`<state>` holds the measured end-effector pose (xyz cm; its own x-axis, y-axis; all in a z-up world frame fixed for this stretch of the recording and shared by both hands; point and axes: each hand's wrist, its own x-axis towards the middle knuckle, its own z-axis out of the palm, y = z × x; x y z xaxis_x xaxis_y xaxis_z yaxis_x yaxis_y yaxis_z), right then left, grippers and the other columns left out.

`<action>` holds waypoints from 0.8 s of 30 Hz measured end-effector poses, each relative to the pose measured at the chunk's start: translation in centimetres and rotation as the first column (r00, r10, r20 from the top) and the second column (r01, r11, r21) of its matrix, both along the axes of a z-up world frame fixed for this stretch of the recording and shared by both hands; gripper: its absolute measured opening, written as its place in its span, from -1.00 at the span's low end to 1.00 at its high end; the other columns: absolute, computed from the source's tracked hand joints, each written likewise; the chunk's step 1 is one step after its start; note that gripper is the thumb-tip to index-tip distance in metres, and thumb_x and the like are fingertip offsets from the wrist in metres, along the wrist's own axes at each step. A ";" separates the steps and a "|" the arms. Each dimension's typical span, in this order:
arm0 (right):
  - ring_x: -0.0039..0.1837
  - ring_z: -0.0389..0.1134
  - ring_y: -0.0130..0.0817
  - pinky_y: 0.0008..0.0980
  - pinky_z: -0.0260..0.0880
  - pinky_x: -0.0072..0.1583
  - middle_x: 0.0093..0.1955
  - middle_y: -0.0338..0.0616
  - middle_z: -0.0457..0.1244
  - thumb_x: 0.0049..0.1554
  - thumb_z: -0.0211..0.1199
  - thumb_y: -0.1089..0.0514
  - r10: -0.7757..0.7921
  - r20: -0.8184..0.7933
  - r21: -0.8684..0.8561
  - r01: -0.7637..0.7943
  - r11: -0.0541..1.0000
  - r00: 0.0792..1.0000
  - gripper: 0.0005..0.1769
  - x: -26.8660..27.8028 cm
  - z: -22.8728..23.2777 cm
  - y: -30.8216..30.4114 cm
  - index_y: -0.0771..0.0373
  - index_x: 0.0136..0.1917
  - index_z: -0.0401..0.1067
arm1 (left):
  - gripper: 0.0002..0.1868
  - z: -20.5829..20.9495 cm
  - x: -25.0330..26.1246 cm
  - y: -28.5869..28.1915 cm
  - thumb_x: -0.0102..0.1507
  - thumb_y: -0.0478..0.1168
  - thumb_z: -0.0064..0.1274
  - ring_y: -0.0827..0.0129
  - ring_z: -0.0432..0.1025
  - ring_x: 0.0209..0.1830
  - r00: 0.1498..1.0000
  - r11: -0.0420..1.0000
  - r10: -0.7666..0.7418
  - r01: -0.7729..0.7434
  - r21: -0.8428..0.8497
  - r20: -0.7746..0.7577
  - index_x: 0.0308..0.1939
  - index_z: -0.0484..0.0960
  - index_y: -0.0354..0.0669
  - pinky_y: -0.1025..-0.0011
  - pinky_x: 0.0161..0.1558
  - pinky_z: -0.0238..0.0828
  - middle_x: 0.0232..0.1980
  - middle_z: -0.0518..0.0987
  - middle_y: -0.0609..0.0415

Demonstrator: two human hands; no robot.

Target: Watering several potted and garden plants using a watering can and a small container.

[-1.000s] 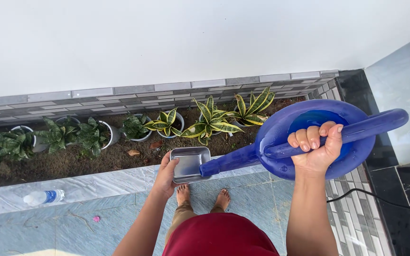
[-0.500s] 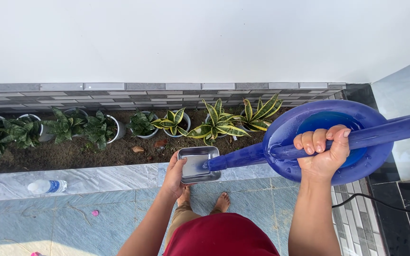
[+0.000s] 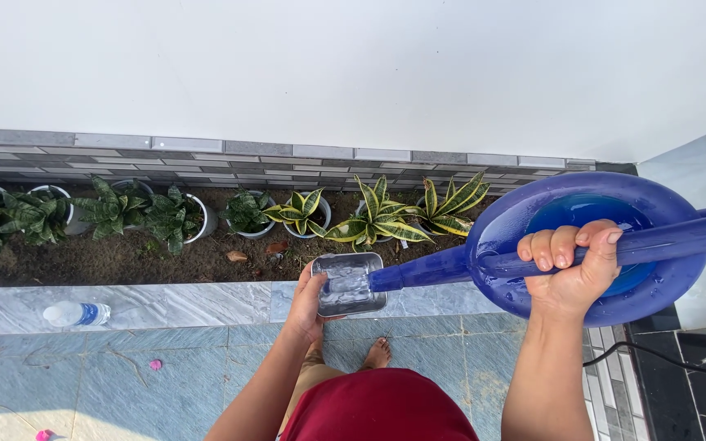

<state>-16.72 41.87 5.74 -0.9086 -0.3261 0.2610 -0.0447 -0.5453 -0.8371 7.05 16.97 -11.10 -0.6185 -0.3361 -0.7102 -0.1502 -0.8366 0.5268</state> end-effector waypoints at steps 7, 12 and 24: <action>-0.40 0.06 -0.43 -0.25 0.20 -0.20 -0.46 -0.33 0.03 0.38 0.21 -0.41 0.004 0.002 -0.008 -0.004 1.000 1.000 -0.45 -0.5 -0.2 -0.4 0.03 -0.16 0.27 | -0.45 -2.9 0.8 -0.4 0.30 -0.19 -0.19 0.27 0.59 -0.19 0.993 0.997 0.072 -0.071 0.013 -0.098 0.40 0.31 0.21 0.20 -0.46 0.61 0.05 0.59 0.05; -0.39 0.06 -0.42 -0.25 0.21 -0.21 -0.46 -0.33 0.03 0.37 0.20 -0.42 -0.027 0.020 -0.023 0.027 0.999 0.999 -0.43 -0.6 -0.2 -1.4 0.04 -0.17 0.27 | -0.49 -1.0 0.6 -1.1 0.31 -0.16 -0.23 0.19 0.60 -0.09 0.989 0.994 0.099 -0.094 0.052 -0.114 0.38 0.27 0.19 0.10 -0.35 0.64 0.13 0.57 0.02; -0.28 0.20 -0.29 -0.23 0.30 -0.16 -0.30 -0.22 0.14 0.34 0.09 -0.41 -0.218 0.401 -0.309 0.355 0.882 0.890 -0.42 -7.0 -2.6 -2.7 0.11 -0.16 0.31 | -0.54 -0.8 -2.0 -9.5 0.34 -0.08 -0.29 0.04 0.60 -0.03 0.979 0.978 0.186 -0.193 -0.084 -0.084 0.34 0.25 0.13 0.12 -0.30 0.68 0.22 0.52 -0.11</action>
